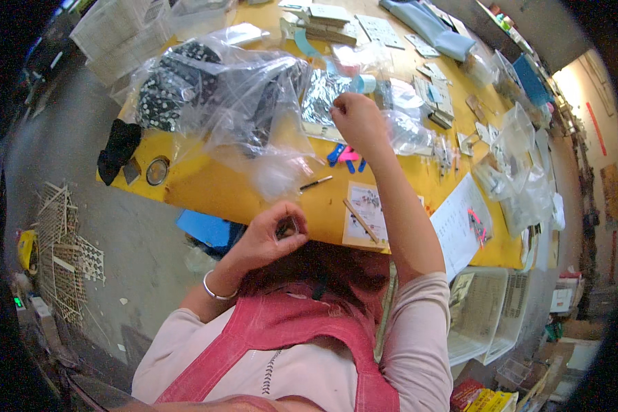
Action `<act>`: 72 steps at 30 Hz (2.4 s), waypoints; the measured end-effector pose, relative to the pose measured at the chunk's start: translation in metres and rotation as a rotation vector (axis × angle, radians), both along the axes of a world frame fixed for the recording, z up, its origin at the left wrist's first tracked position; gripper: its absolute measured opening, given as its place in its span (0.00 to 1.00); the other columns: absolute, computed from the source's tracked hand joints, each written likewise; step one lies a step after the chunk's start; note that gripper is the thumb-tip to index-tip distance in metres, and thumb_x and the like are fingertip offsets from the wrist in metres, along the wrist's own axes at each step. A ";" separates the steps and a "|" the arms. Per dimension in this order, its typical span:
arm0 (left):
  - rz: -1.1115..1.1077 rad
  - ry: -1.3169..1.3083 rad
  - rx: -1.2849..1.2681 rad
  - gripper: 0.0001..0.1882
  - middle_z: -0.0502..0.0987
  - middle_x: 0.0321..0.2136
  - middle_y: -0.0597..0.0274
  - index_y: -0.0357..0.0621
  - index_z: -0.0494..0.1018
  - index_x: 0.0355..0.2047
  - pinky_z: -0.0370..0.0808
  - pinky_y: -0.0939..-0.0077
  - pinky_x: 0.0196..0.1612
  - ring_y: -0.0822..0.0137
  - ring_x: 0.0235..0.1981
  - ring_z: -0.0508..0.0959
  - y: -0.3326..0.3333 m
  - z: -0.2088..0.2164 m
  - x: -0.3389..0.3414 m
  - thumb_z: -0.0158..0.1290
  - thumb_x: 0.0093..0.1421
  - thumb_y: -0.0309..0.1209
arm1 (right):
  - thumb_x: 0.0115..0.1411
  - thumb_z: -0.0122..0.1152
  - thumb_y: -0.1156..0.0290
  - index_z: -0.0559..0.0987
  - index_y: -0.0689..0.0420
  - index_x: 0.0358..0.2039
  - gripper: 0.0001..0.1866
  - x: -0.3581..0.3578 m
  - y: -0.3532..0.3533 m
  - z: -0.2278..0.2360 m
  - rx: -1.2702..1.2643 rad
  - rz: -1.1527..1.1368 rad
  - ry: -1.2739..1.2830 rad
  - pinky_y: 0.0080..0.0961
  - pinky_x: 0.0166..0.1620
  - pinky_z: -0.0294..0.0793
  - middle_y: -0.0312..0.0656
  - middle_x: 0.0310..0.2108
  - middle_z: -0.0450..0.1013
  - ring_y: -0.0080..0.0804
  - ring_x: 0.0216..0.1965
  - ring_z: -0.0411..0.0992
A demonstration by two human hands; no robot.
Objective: The person assembles small components at a yellow workbench, using a wooden stick to place tiny orange pieces onto a printed guide. They repeatedly pick up parts from plastic bags and place them into a white basket, handling items one at a time.
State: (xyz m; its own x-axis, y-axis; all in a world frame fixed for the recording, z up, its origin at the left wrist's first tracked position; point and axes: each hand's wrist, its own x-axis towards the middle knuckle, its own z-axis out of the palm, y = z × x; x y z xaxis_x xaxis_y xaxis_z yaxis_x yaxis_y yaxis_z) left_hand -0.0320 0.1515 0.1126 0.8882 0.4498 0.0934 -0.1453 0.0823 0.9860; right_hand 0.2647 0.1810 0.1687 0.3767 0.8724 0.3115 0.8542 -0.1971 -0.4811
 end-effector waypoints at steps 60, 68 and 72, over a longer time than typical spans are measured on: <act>0.056 0.111 -0.020 0.13 0.77 0.37 0.69 0.42 0.72 0.45 0.75 0.80 0.46 0.78 0.39 0.76 0.008 -0.016 -0.029 0.64 0.64 0.25 | 0.63 0.68 0.72 0.86 0.63 0.35 0.07 0.017 0.030 -0.011 0.065 0.203 0.954 0.17 0.33 0.68 0.34 0.26 0.78 0.18 0.28 0.72; 0.255 0.096 -0.043 0.12 0.76 0.36 0.70 0.41 0.72 0.44 0.73 0.81 0.44 0.79 0.38 0.74 0.006 -0.002 -0.019 0.62 0.64 0.23 | 0.62 0.65 0.75 0.81 0.61 0.33 0.03 -0.067 -0.048 0.005 0.084 0.129 1.327 0.17 0.29 0.61 0.34 0.26 0.77 0.15 0.23 0.65; 0.379 -0.079 0.013 0.14 0.75 0.47 0.61 0.42 0.71 0.44 0.72 0.82 0.45 0.78 0.40 0.73 0.005 -0.002 -0.008 0.64 0.61 0.20 | 0.62 0.66 0.75 0.80 0.58 0.34 0.03 -0.103 -0.089 -0.022 -0.008 0.139 1.447 0.16 0.30 0.62 0.33 0.28 0.77 0.14 0.24 0.66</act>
State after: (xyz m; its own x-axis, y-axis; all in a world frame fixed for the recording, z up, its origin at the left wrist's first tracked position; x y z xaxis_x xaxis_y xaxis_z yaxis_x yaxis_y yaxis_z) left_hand -0.0403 0.1563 0.1104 0.6489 0.7434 0.1622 -0.2383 -0.0039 0.9712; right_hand 0.1617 0.0919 0.1464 0.2649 0.9271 -0.2653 -0.3556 -0.1618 -0.9205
